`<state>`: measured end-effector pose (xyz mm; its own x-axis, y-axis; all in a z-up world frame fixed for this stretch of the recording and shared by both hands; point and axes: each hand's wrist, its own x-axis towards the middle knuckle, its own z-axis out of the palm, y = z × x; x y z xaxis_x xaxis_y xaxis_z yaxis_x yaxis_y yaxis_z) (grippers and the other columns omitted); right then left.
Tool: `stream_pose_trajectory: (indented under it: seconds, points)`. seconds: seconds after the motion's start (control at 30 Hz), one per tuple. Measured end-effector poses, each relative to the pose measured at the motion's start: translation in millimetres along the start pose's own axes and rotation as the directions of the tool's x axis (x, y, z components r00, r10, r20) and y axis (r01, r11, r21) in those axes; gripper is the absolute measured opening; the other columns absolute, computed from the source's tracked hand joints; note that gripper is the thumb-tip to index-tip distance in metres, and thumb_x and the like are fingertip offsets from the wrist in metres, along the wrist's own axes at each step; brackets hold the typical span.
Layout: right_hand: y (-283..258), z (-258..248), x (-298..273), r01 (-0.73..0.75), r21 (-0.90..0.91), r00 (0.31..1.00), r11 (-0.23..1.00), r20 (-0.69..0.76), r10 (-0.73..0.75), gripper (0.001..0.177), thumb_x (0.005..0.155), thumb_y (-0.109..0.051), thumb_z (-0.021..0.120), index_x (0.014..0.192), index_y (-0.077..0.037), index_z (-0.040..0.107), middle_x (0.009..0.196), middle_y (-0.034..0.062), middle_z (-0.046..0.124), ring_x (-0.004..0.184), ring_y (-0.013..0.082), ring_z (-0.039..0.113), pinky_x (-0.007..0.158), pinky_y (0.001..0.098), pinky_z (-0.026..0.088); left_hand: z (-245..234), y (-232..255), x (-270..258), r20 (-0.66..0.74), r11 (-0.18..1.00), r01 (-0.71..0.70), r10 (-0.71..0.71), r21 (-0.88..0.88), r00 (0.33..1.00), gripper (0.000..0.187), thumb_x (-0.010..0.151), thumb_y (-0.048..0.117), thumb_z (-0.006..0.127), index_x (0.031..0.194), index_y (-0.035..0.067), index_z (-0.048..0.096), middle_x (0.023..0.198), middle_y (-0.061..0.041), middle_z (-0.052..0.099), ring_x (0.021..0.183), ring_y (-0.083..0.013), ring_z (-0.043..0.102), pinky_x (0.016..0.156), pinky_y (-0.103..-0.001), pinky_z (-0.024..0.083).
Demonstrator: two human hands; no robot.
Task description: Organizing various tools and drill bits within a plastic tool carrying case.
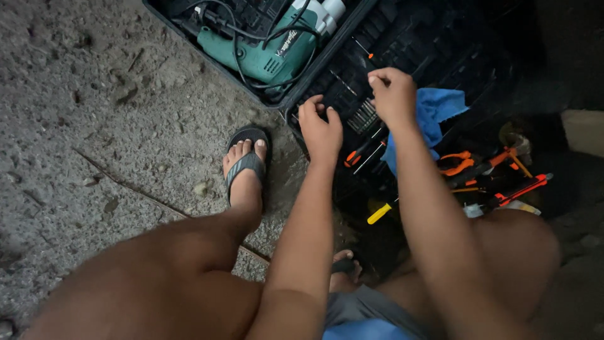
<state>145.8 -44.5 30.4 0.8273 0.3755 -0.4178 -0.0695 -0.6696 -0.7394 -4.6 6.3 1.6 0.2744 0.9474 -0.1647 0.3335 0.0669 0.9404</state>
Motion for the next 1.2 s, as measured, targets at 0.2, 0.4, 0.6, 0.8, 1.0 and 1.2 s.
stream_pose_trajectory:
  seconds: [0.2, 0.4, 0.6, 0.8, 1.0, 1.2]
  points:
    - [27, 8, 18, 0.578, -0.328, 0.816, 0.747, 0.238, -0.527, 0.017, 0.083, -0.011, 0.082, 0.098, -0.004, 0.079, 0.090, 0.0137, 0.074, 0.085, 0.0282, 0.071, 0.079, 0.0390, 0.056, -14, 15, -14, -0.011, 0.934, -0.213, 0.226, 0.285, 0.974, 0.020, 0.086, 0.009, 0.068, 0.106, 0.013, 0.067, 0.104, -0.007, 0.063, 0.102, -0.0304, 0.060, 0.089, -0.046, 0.043]
    - [20, 23, 7, 0.507, -0.461, 0.861, 0.729, 0.220, -0.459, 0.013, 0.083, -0.016, 0.081, 0.086, -0.005, 0.074, 0.088, 0.0138, 0.072, 0.083, 0.0320, 0.070, 0.077, 0.0422, 0.056, -24, 4, -18, -0.091, 0.916, -0.187, 0.233, 0.355, 0.968, 0.022, 0.083, 0.014, 0.068, 0.105, 0.016, 0.066, 0.105, -0.007, 0.060, 0.108, -0.0313, 0.057, 0.091, -0.049, 0.042]
    - [25, 21, 2, 0.519, -0.502, 0.851, 0.692, 0.229, -0.473, 0.011, 0.086, -0.014, 0.078, 0.086, -0.004, 0.074, 0.088, 0.0146, 0.073, 0.084, 0.0341, 0.070, 0.076, 0.0453, 0.056, -24, 6, -14, -0.101, 0.936, -0.126, 0.168, 0.329, 0.981, 0.023, 0.083, 0.013, 0.067, 0.105, 0.014, 0.066, 0.102, -0.006, 0.060, 0.106, -0.0299, 0.057, 0.089, -0.049, 0.040]
    - [20, 22, -22, 0.520, -0.422, 0.854, 0.742, 0.256, -0.453, 0.012, 0.083, -0.014, 0.077, 0.088, -0.004, 0.074, 0.088, 0.0141, 0.074, 0.084, 0.0319, 0.073, 0.078, 0.0434, 0.058, -23, 11, -16, -0.091, 0.928, -0.142, 0.184, 0.346, 0.979, 0.024, 0.083, 0.014, 0.067, 0.107, 0.015, 0.066, 0.102, -0.004, 0.059, 0.106, -0.0289, 0.056, 0.092, -0.049, 0.038]
    - [24, 30, -23, 0.542, -0.455, 0.838, 0.707, 0.230, -0.494, 0.009, 0.084, -0.011, 0.079, 0.088, -0.004, 0.075, 0.092, 0.0155, 0.073, 0.085, 0.0343, 0.071, 0.077, 0.0449, 0.057, -20, 9, -16, -0.093, 0.919, -0.144, 0.190, 0.368, 0.977, 0.024, 0.082, 0.015, 0.067, 0.106, 0.015, 0.066, 0.101, -0.004, 0.059, 0.106, -0.0288, 0.056, 0.092, -0.049, 0.038]
    - [16, 33, -23, 0.507, -0.505, 0.859, 0.699, 0.225, -0.460, 0.012, 0.081, -0.013, 0.082, 0.086, -0.005, 0.074, 0.092, 0.0148, 0.073, 0.085, 0.0350, 0.071, 0.076, 0.0456, 0.057, -17, 6, -16, -0.108, 0.916, -0.146, 0.200, 0.374, 0.974, 0.023, 0.082, 0.014, 0.067, 0.104, 0.015, 0.066, 0.101, -0.004, 0.060, 0.106, -0.0291, 0.057, 0.090, -0.049, 0.038]
